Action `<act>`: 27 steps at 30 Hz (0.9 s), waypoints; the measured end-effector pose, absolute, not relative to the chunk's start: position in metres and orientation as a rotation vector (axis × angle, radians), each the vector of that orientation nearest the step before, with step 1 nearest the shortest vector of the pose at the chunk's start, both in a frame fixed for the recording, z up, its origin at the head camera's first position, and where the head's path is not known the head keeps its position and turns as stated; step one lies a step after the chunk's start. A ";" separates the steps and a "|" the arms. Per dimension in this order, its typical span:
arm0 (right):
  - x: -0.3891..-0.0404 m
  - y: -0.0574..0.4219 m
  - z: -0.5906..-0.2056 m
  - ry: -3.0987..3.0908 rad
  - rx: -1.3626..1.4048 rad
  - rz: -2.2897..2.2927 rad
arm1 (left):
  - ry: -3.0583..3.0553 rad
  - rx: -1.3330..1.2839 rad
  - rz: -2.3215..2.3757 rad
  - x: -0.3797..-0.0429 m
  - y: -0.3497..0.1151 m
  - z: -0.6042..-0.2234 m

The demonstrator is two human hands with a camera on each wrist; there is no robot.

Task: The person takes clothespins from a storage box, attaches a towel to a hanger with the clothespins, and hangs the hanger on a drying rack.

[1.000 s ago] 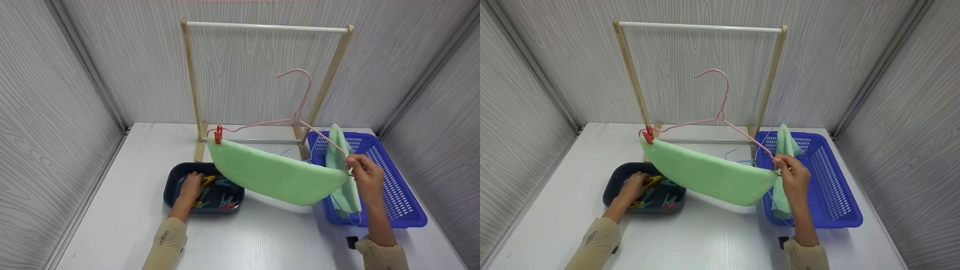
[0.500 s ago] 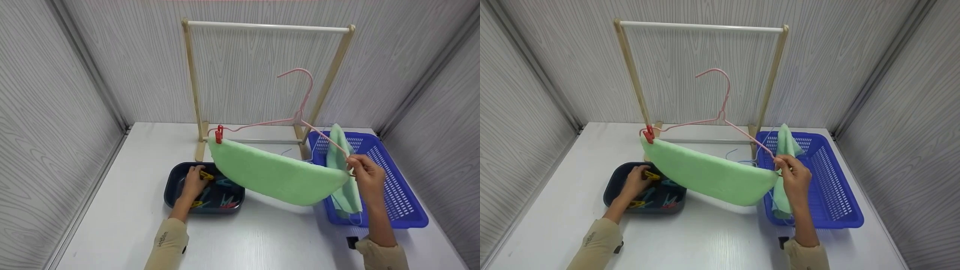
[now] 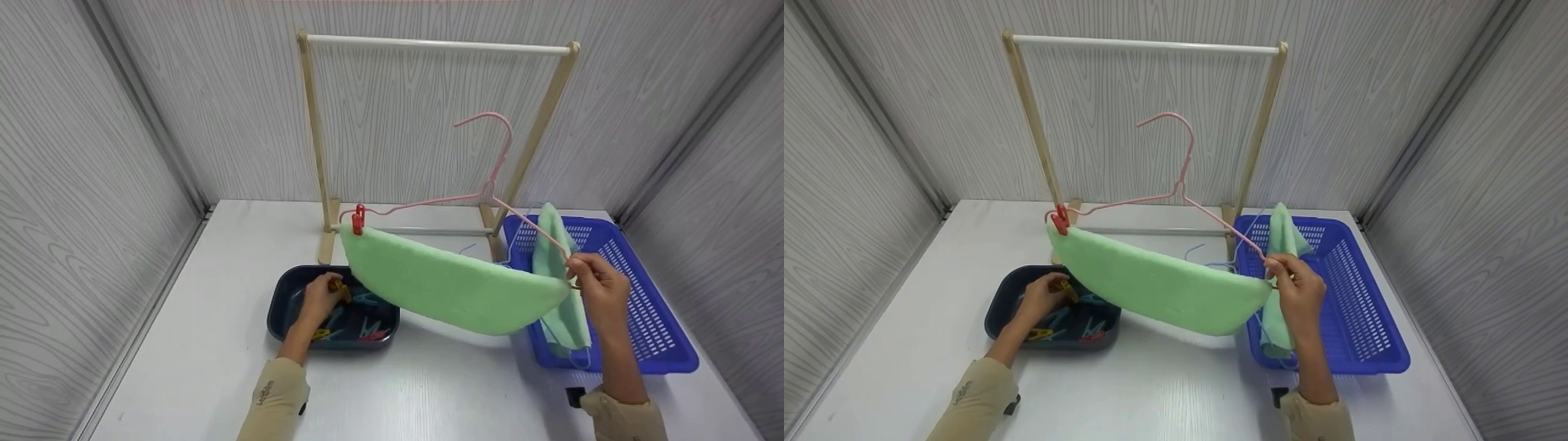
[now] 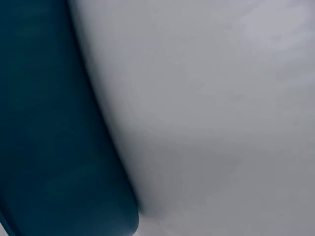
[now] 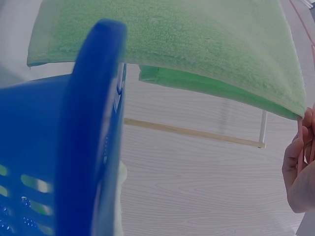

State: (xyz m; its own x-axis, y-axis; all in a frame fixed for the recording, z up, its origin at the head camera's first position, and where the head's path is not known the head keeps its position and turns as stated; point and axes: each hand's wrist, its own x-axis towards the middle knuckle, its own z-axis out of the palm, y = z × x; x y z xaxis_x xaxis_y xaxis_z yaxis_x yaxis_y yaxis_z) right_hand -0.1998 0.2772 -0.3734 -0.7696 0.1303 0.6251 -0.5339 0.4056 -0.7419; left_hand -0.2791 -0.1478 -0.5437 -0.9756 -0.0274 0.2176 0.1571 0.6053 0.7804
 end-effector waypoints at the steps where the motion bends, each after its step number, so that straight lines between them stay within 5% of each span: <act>1: -0.200 0.277 -0.373 -2.049 0.349 1.396 | -2.620 -0.113 -1.300 -0.279 -0.148 -0.544; 27: -0.203 0.280 -0.375 -1.995 0.390 1.438 | -2.332 0.041 -1.676 -0.272 -0.143 -0.515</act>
